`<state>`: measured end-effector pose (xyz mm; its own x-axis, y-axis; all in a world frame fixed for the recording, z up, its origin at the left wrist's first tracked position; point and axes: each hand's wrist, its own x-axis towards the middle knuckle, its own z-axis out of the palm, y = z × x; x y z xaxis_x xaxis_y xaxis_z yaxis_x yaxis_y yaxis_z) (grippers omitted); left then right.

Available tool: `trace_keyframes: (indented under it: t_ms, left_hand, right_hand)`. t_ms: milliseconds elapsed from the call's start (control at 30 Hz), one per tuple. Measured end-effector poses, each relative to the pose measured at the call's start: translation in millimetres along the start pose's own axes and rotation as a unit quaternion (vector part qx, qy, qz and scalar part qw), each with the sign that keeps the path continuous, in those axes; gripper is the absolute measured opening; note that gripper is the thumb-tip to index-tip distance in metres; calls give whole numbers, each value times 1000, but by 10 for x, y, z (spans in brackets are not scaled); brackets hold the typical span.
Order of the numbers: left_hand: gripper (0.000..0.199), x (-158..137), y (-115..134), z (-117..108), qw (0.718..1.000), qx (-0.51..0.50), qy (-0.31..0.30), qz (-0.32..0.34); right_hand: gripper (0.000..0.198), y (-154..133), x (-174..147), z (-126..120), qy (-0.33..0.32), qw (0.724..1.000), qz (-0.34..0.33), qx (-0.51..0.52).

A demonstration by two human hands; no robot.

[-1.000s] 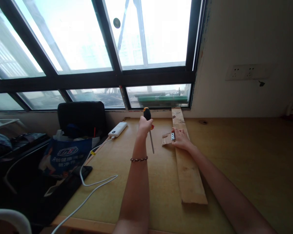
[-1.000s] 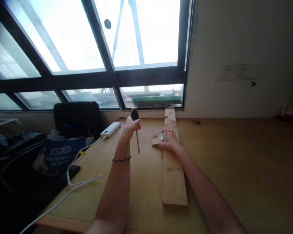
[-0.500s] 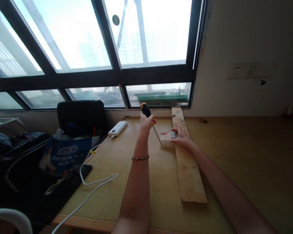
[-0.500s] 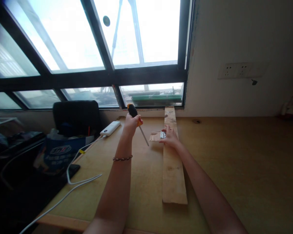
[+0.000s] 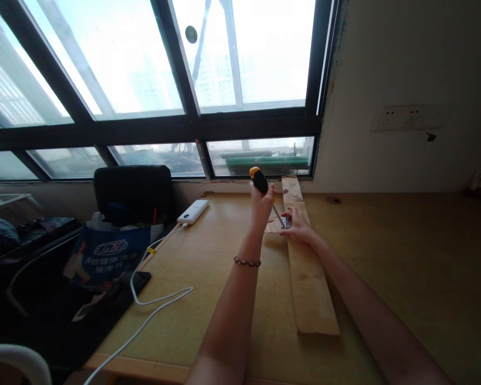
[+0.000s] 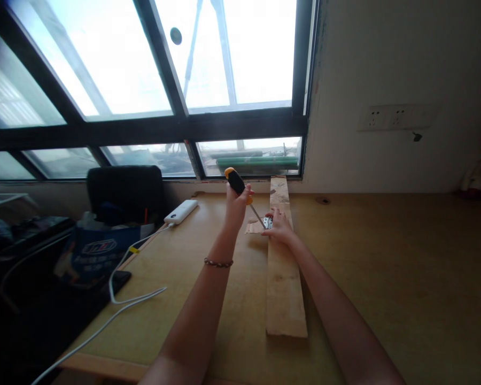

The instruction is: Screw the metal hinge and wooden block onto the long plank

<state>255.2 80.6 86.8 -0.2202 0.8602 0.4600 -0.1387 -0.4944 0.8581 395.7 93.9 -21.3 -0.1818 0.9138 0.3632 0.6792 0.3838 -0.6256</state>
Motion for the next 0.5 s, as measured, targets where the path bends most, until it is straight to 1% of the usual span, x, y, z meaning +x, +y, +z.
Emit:
trace_keyframes:
  t_ms: [100, 267, 500]
  left_hand:
    - [29, -21, -22, 46, 1000, -3, -6, 22]
    - [31, -27, -64, 77, 999, -9, -5, 39]
    - [31, -23, -181, 81, 998, 32, -10, 58]
  right_hand:
    - [74, -5, -3, -5, -3, 1000, 3, -6]
    - [71, -19, -9, -19, -4, 1000, -2, -9]
    - [68, 3, -3, -4, 6, 1000, -8, 5]
